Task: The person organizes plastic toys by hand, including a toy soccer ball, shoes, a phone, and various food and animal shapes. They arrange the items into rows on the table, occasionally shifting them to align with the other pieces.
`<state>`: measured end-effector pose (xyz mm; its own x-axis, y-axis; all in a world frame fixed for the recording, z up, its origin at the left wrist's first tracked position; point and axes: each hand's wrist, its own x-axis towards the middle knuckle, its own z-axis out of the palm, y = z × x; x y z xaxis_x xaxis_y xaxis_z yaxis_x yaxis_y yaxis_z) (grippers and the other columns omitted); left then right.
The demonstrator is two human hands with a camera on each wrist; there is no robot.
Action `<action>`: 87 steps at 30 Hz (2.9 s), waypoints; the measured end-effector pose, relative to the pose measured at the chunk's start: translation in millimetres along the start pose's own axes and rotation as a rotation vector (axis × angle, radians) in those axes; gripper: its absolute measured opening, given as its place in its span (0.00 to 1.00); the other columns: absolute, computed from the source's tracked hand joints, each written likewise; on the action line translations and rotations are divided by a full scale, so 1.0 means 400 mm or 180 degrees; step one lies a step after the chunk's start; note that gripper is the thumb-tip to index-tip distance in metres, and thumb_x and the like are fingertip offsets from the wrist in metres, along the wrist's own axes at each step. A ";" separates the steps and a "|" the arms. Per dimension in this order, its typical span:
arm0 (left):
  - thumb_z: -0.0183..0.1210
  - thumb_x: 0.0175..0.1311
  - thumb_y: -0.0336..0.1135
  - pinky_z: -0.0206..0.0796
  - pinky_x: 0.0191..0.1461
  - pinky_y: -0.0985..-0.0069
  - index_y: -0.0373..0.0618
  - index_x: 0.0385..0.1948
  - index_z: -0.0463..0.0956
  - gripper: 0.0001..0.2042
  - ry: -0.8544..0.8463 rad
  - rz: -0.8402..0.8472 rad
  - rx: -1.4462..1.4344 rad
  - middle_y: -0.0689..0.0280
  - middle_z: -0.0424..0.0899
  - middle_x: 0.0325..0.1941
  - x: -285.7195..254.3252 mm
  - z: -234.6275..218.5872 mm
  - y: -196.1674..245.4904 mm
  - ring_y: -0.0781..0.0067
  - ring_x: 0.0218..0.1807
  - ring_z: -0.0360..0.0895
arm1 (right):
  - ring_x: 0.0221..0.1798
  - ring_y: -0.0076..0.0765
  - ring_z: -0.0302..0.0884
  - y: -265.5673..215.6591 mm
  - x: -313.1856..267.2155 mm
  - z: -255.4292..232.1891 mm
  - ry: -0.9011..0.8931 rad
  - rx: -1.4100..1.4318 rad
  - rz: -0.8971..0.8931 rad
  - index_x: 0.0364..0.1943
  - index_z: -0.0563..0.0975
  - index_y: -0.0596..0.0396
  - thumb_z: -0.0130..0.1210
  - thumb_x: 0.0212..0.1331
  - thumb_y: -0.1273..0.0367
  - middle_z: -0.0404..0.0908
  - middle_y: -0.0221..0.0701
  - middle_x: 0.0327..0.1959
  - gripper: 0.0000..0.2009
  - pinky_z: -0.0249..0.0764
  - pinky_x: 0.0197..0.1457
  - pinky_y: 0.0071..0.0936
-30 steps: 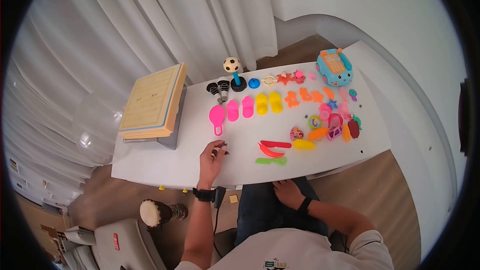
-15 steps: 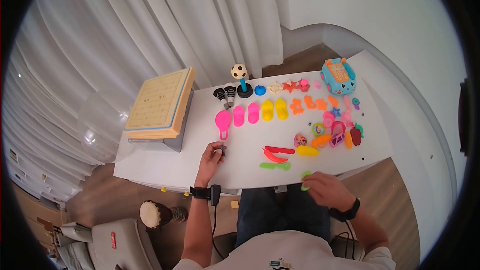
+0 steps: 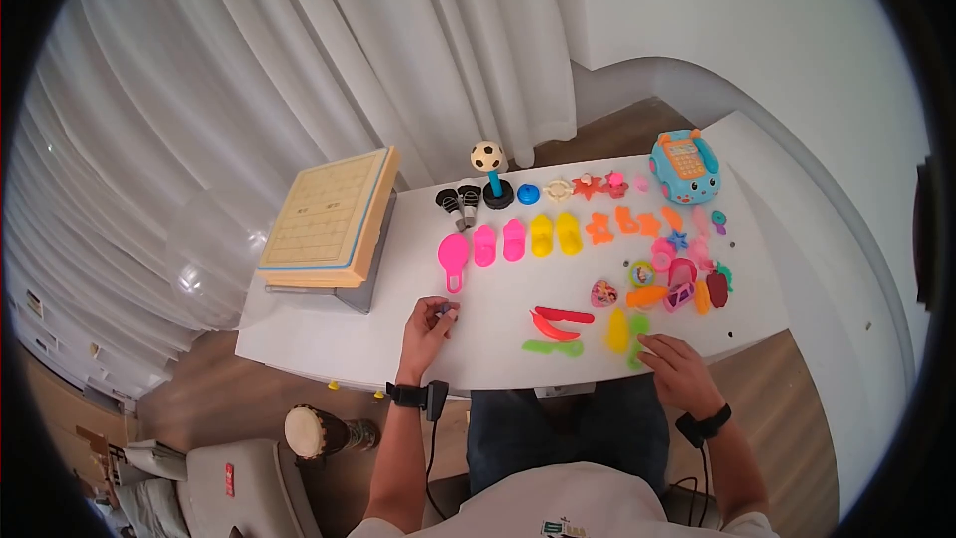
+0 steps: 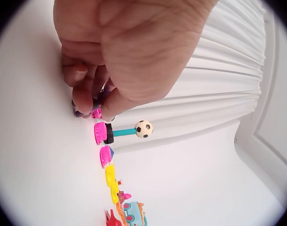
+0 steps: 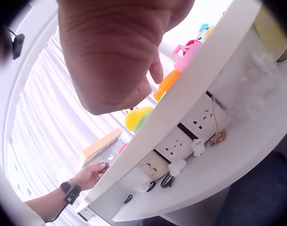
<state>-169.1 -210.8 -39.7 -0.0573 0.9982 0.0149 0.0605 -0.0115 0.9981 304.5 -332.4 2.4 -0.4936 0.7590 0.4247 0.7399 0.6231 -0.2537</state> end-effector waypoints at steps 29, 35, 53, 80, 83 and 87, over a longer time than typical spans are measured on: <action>0.74 0.62 0.32 0.72 0.35 0.72 0.39 0.61 0.78 0.25 0.0836 0.0797 0.1533 0.61 0.87 0.49 -0.031 0.056 -0.028 0.73 0.27 0.75 | 0.66 0.54 0.78 -0.129 0.149 0.068 0.0421 0.0142 0.0498 0.55 0.81 0.58 0.65 0.60 0.75 0.82 0.42 0.64 0.18 0.75 0.71 0.47; 0.73 0.62 0.28 0.73 0.35 0.74 0.37 0.60 0.78 0.24 0.0813 0.0817 0.1499 0.60 0.87 0.50 -0.034 0.045 -0.034 0.76 0.28 0.77 | 0.65 0.55 0.77 -0.100 0.147 0.112 0.0243 0.0182 0.0604 0.58 0.78 0.60 0.64 0.63 0.74 0.80 0.43 0.63 0.19 0.74 0.72 0.48; 0.72 0.65 0.31 0.73 0.30 0.71 0.42 0.52 0.86 0.15 0.1020 0.1111 0.1807 0.59 0.85 0.38 -0.049 0.071 0.003 0.71 0.22 0.78 | 0.61 0.55 0.80 -0.092 0.143 0.178 0.0716 0.0352 0.0497 0.55 0.80 0.58 0.63 0.61 0.77 0.83 0.42 0.60 0.17 0.78 0.67 0.46; 0.72 0.67 0.31 0.62 0.32 0.79 0.38 0.58 0.79 0.20 0.1750 0.1243 0.1040 0.65 0.79 0.40 -0.080 0.062 0.020 0.79 0.30 0.68 | 0.62 0.60 0.79 -0.087 0.129 0.175 0.0919 0.0969 0.0835 0.66 0.74 0.58 0.62 0.60 0.83 0.82 0.47 0.59 0.27 0.76 0.68 0.47; 0.70 0.67 0.28 0.59 0.32 0.81 0.41 0.54 0.81 0.15 0.1397 0.1348 0.0964 0.67 0.81 0.41 -0.118 0.072 0.032 0.80 0.30 0.69 | 0.63 0.61 0.77 -0.079 0.124 0.170 0.0956 0.1181 0.0810 0.67 0.74 0.57 0.59 0.59 0.86 0.79 0.48 0.59 0.29 0.76 0.68 0.45; 0.69 0.67 0.28 0.71 0.34 0.75 0.47 0.49 0.85 0.11 -0.0104 0.1243 0.1581 0.66 0.86 0.46 -0.172 0.171 0.150 0.73 0.34 0.81 | 0.62 0.59 0.77 -0.107 0.128 0.152 0.0984 0.1288 0.0935 0.63 0.77 0.57 0.56 0.57 0.88 0.75 0.47 0.59 0.27 0.75 0.67 0.43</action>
<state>-93.2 -276.0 15.2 0.0925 0.9273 0.3628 0.5266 -0.3548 0.7725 219.9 -308.7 -17.8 -0.0932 0.8582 0.5047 0.5621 0.4638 -0.6848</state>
